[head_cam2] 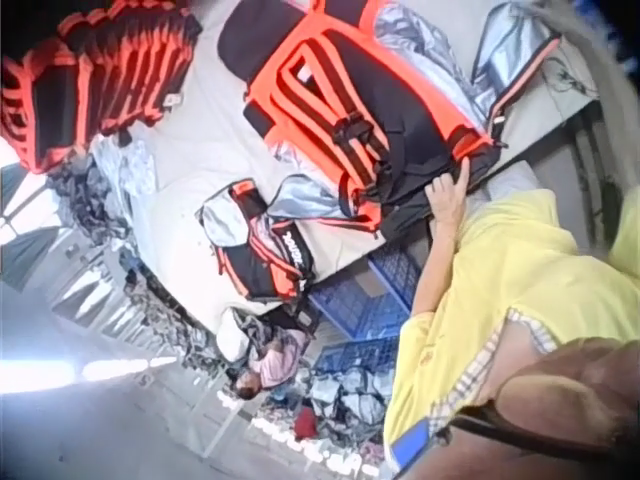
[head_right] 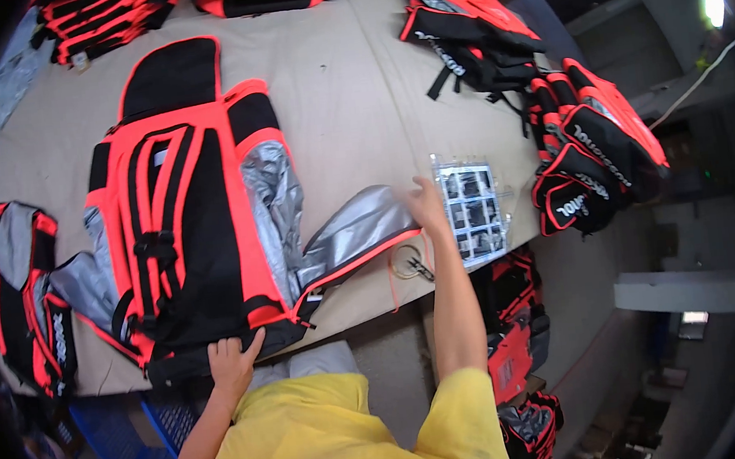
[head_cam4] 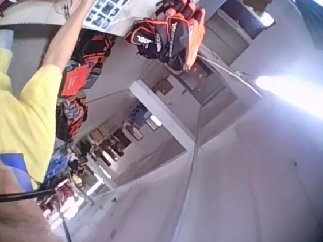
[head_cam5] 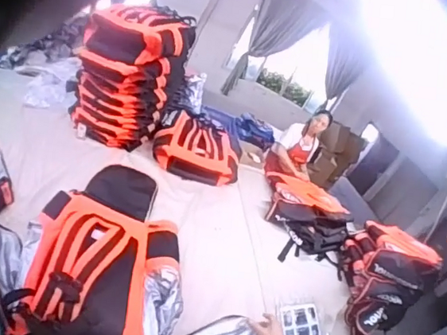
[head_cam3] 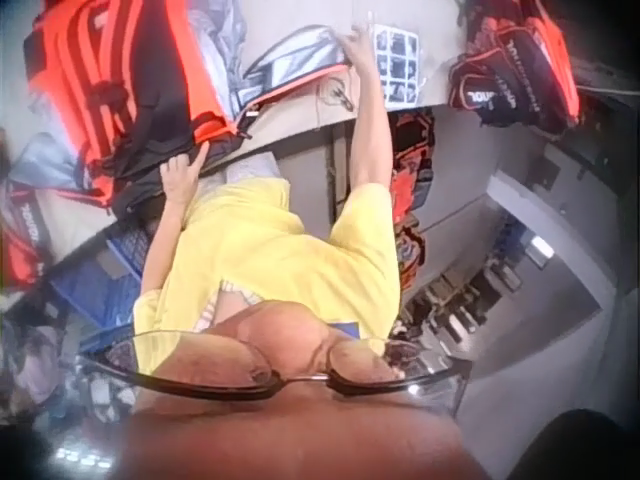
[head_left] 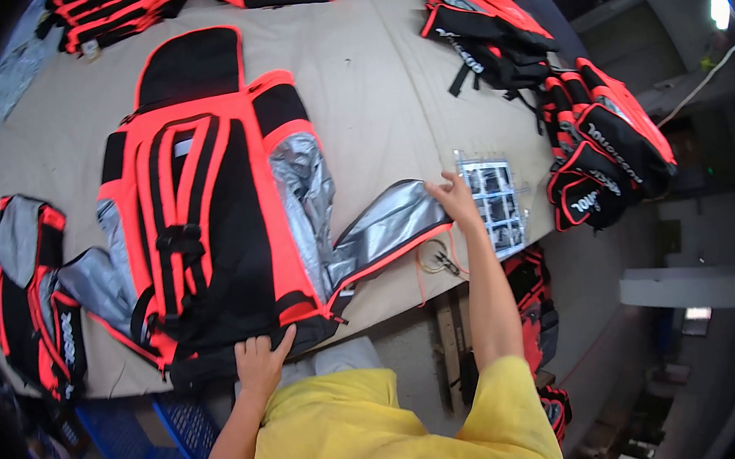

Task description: The person is inspecting and sorting red and black Rossignol backpacks on a large table in a manufacturing facility.

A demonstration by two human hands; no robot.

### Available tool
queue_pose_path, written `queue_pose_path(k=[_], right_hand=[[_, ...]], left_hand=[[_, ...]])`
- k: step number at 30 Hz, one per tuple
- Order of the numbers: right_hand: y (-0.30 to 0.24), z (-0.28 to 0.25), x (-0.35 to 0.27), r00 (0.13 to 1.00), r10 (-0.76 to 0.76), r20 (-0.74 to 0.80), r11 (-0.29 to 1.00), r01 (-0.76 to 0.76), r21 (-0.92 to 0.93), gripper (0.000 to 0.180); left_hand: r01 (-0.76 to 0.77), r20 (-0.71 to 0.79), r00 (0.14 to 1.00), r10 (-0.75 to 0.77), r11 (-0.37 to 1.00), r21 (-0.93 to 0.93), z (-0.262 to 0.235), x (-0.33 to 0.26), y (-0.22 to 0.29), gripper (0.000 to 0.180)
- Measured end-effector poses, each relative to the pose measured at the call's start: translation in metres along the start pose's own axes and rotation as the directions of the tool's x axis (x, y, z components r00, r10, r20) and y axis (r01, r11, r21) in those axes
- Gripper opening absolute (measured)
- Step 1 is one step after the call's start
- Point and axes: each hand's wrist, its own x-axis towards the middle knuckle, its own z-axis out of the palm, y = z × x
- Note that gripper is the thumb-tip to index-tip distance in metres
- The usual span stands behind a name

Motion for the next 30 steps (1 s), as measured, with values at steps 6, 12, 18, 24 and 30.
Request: queue_pose_path(k=[6, 12, 18, 24, 30], right_hand=[[-0.036, 0.028, -0.127, 0.946, 0.309, 0.094, 0.711, -0.295, 0.638, 0.058], [-0.047, 0.073, -0.149, 0.942, 0.334, 0.008, 0.525, -0.193, 0.829, 0.036], [-0.064, 0.078, -0.155, 0.948, 0.318, -0.021, 0.527, -0.158, 0.835, 0.032], [-0.053, 0.086, -0.162, 0.963, 0.265, -0.05, 0.565, -0.114, 0.817, 0.029], [-0.056, 0.112, -0.202, 0.938, 0.315, 0.146, 0.648, -0.324, 0.689, 0.04]], left_hand=[[0.034, -0.015, 0.999, -0.035, 0.999, -0.039, 0.031, -0.02, -0.015, 0.058], [0.027, -0.005, 1.0, -0.027, 0.995, -0.095, 0.041, -0.02, -0.019, 0.055], [0.01, -0.044, 0.999, -0.014, 0.996, -0.09, 0.036, -0.02, -0.022, 0.054], [0.027, 0.01, 1.0, -0.025, 0.981, -0.191, 0.018, -0.014, -0.018, 0.061], [-0.014, 0.046, 0.998, 0.031, 0.945, -0.327, -0.006, -0.013, -0.027, 0.06]])
